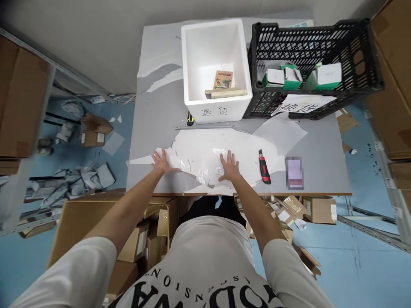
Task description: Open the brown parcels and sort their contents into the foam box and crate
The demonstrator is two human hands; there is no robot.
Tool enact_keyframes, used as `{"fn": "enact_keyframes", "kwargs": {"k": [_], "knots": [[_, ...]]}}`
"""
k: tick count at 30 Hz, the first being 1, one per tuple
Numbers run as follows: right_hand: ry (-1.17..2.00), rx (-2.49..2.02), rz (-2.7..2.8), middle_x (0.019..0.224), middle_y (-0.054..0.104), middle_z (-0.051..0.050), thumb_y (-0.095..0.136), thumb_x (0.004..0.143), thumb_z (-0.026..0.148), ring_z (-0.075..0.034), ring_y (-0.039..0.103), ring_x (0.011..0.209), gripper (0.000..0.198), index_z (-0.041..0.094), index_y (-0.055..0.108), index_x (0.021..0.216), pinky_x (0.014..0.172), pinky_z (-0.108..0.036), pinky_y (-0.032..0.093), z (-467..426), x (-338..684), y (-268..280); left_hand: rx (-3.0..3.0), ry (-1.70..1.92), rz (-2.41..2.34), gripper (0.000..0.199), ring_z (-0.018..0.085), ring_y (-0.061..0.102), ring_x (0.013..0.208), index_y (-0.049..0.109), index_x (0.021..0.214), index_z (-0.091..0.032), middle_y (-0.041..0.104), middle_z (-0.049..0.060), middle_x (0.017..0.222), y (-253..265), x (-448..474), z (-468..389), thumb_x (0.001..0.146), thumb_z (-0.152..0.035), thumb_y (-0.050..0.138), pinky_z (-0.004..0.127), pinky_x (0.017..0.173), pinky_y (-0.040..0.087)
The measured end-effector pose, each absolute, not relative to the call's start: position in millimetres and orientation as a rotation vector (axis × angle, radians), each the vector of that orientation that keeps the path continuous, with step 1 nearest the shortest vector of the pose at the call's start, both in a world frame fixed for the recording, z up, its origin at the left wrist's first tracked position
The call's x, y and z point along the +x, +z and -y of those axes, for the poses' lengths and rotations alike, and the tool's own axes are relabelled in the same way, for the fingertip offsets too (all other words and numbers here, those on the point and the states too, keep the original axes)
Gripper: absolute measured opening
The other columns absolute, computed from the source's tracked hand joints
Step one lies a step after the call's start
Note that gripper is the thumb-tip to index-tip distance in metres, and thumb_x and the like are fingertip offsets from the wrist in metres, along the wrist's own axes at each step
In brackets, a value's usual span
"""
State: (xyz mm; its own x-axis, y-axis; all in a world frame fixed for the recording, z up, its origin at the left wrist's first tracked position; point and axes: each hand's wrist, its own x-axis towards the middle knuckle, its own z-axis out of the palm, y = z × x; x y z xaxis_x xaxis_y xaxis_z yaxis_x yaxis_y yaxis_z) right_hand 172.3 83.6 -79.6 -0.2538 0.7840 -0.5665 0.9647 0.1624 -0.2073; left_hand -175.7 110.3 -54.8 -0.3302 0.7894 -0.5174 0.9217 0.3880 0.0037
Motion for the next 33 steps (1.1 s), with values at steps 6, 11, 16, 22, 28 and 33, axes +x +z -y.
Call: {"fn": "enact_keyframes", "kwargs": {"k": [6, 11, 16, 22, 28, 33], "knots": [[-0.725, 1.706, -2.027, 0.154, -0.023, -0.019, 0.066, 0.052, 0.078, -0.046, -0.014, 0.141, 0.138, 0.02, -0.01, 0.151, 0.105, -0.069, 0.004, -71, 128, -87, 1.594, -0.27, -2.019, 0.13, 0.041, -0.004, 0.144, 0.003, 0.15, -0.007, -0.006, 0.025, 0.156, -83, -148, -93, 0.057, -0.068, 0.071, 0.057, 0.113, 0.015], [-0.659, 1.811, -2.081, 0.158, -0.007, -0.017, 0.059, 0.066, 0.074, -0.043, -0.003, 0.143, 0.114, 0.021, 0.006, 0.153, 0.106, -0.064, 0.013, -55, 87, -85, 1.751, -0.18, -1.886, 0.104, 0.038, 0.0, 0.145, 0.011, 0.15, -0.01, 0.002, 0.021, 0.158, -89, -113, -75, 0.074, -0.063, 0.058, 0.056, 0.114, 0.013], [-0.655, 1.826, -2.148, 0.16, 0.007, -0.011, 0.059, 0.078, 0.057, -0.037, 0.007, 0.144, 0.085, 0.026, 0.024, 0.149, 0.104, -0.055, 0.025, -44, 73, -83, 1.775, -0.112, -2.111, 0.115, 0.038, -0.008, 0.145, 0.006, 0.15, -0.009, -0.005, 0.022, 0.157, -82, -120, -83, 0.068, -0.066, 0.063, 0.06, 0.113, 0.005], [-0.741, 1.873, -2.201, 0.157, 0.018, -0.014, 0.064, 0.079, 0.041, -0.038, 0.022, 0.139, 0.081, 0.024, 0.026, 0.148, 0.101, -0.054, 0.031, -42, 71, -78, 1.549, -0.179, -2.222, 0.136, 0.047, -0.006, 0.142, 0.002, 0.151, -0.013, -0.007, 0.024, 0.156, -77, -160, -117, 0.05, -0.069, 0.074, 0.07, 0.106, 0.013], [-0.881, 1.827, -2.288, 0.153, 0.028, -0.015, 0.062, 0.083, 0.03, -0.037, 0.041, 0.122, 0.065, 0.025, 0.037, 0.142, 0.091, -0.052, 0.042, -44, 60, -85, 1.618, 0.028, -2.035, 0.061, 0.029, 0.012, 0.146, 0.038, 0.142, -0.012, 0.023, 0.012, 0.156, -91, -154, -110, 0.088, -0.036, 0.049, 0.046, 0.117, 0.021], [-0.926, 1.816, -2.35, 0.145, 0.039, -0.013, 0.058, 0.083, 0.017, -0.033, 0.044, 0.114, 0.048, 0.024, 0.05, 0.131, 0.086, -0.046, 0.047, -40, 59, -90, 1.532, 0.295, -1.872, 0.045, 0.019, 0.035, 0.138, 0.056, 0.127, -0.012, 0.046, 0.009, 0.144, -94, -129, -74, 0.086, -0.014, 0.037, 0.038, 0.117, 0.025]]}}
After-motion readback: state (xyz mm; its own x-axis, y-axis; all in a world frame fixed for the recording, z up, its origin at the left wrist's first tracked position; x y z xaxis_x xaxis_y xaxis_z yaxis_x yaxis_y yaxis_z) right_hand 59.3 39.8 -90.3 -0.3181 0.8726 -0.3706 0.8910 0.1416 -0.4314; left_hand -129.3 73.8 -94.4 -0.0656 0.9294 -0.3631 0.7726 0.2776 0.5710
